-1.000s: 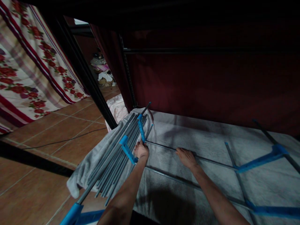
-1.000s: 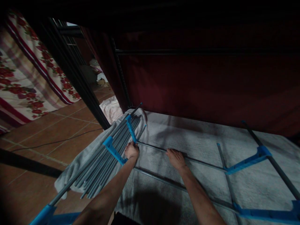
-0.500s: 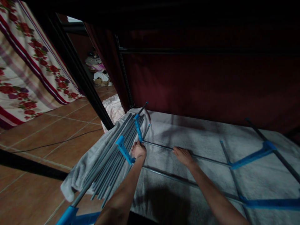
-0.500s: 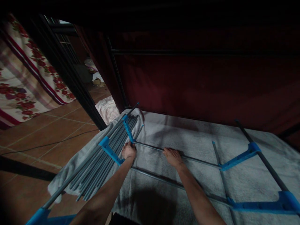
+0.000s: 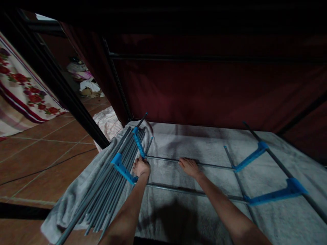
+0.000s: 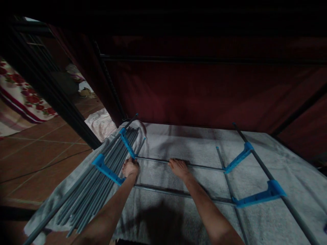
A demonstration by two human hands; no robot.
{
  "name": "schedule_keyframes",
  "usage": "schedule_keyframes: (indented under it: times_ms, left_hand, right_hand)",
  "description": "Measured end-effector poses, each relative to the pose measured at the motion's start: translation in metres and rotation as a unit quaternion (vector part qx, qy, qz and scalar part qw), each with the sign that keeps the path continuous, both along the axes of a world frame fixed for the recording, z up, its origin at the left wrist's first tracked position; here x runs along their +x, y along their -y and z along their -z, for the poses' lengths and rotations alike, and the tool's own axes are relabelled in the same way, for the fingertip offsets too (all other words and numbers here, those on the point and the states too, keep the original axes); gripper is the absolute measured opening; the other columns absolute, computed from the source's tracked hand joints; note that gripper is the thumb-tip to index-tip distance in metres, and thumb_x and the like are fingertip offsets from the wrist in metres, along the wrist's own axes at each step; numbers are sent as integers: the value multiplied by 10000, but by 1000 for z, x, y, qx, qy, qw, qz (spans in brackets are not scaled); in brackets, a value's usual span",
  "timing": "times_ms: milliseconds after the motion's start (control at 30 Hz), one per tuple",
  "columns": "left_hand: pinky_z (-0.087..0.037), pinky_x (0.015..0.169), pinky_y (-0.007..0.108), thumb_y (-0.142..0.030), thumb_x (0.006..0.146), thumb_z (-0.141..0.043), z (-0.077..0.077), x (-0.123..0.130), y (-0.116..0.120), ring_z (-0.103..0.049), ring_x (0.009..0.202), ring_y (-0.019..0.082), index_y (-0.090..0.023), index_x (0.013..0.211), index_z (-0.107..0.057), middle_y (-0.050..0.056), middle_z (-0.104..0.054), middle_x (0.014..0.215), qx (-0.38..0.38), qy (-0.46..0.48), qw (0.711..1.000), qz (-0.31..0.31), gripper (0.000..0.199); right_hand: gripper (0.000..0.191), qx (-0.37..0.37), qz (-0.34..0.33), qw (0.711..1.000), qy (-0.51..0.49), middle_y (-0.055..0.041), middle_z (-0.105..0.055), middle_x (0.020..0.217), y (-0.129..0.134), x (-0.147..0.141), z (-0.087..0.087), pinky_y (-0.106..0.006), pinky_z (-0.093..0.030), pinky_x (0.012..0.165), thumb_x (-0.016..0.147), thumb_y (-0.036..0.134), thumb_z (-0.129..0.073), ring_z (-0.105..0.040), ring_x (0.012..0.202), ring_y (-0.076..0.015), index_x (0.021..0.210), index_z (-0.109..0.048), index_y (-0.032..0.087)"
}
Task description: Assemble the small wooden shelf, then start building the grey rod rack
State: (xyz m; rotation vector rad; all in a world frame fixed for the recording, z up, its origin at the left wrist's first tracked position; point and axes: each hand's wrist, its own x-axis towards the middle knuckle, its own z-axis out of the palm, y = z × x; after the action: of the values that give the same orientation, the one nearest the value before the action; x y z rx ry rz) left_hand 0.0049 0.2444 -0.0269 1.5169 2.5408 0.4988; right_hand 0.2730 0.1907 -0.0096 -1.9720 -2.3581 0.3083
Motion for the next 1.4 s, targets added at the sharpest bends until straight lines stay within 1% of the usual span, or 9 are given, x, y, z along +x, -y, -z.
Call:
schedule_keyframes:
  times_ms: [133, 233, 433, 567, 700, 867, 1267, 1333, 1400]
  left_hand:
    - [-415, 835, 413, -352, 880, -446, 1, 0, -1, -538, 1101, 302, -233, 1153, -580, 108, -604, 1122, 4, -3, 1000, 3, 327]
    - [-417, 833, 423, -369, 884, -435, 1, -1, -2, -532, 1108, 311, -231, 1155, -576, 115, -599, 1131, 4, -2, 1000, 5, 335]
    - [-415, 843, 429, -379, 890, -416, 0, 1, -3, -526, 1114, 317, -221, 1163, -567, 121, -602, 1135, 0, 0, 1000, 6, 350]
    - [-417, 845, 434, -382, 892, -401, -2, 1, -4, -522, 1122, 320, -218, 1163, -563, 119, -595, 1165, -10, 2, 1000, 4, 356]
    - [-422, 842, 438, -404, 887, -401, -1, 1, -5, -527, 1113, 323, -221, 1155, -564, 117, -596, 1162, -15, -1, 1000, 6, 364]
    - [-427, 835, 438, -411, 877, -420, 1, 1, -5, -543, 1094, 320, -231, 1122, -576, 113, -606, 1138, -1, -9, 1000, 4, 341]
    - [-428, 834, 441, -415, 880, -418, -8, 3, -2, -534, 1113, 334, -209, 1128, -576, 138, -603, 1142, -15, 1, 1000, 6, 359]
    - [-428, 833, 436, -414, 881, -410, -8, 3, -2, -535, 1111, 329, -214, 1129, -571, 135, -602, 1138, -15, 1, 1000, 7, 356]
    - [-429, 835, 434, -411, 885, -397, -8, 2, -1, -531, 1116, 323, -220, 1139, -561, 131, -598, 1147, -15, 1, 1000, 11, 358]
  right_hand:
    - [314, 25, 2, 1000, -12, -46, -650, 1098, 4, 0, 2, -312, -371, 919, 984, 386, -325, -572, 1051, -182, 1087, -585, 244]
    - [292, 55, 21, 998, -16, -54, -614, 1169, 13, 11, 4, -335, -331, 972, 981, 343, -345, -540, 1089, -196, 1142, -564, 237]
    - [302, 87, 89, 992, -10, -102, -616, 1114, 37, 58, 14, -368, -329, 934, 978, 319, -345, -529, 1059, -240, 1079, -592, 177]
    - [268, 86, 103, 991, -15, -82, -635, 1062, 40, 76, 22, -344, -340, 897, 972, 300, -372, -535, 1028, -226, 1009, -610, 183]
    - [230, 87, 99, 991, -27, -64, -644, 1032, 36, 77, 27, -338, -334, 894, 961, 281, -405, -535, 1013, -213, 974, -618, 195]
    - [220, 89, 89, 991, -45, -59, -643, 1011, 34, 79, 27, -335, -332, 887, 957, 268, -412, -533, 997, -204, 940, -619, 197]
    - [204, 119, 86, 985, -88, -48, -644, 981, 35, 81, 30, -354, -358, 907, 937, 261, -429, -532, 996, -200, 953, -623, 204]
    - [206, 132, 92, 982, -96, -56, -639, 1011, 36, 79, 31, -363, -371, 919, 931, 257, -433, -529, 1016, -206, 990, -623, 204]
    - [222, 149, 97, 979, -103, -76, -619, 1097, 42, 77, 33, -372, -376, 947, 917, 234, -437, -514, 1066, -212, 1047, -613, 200]
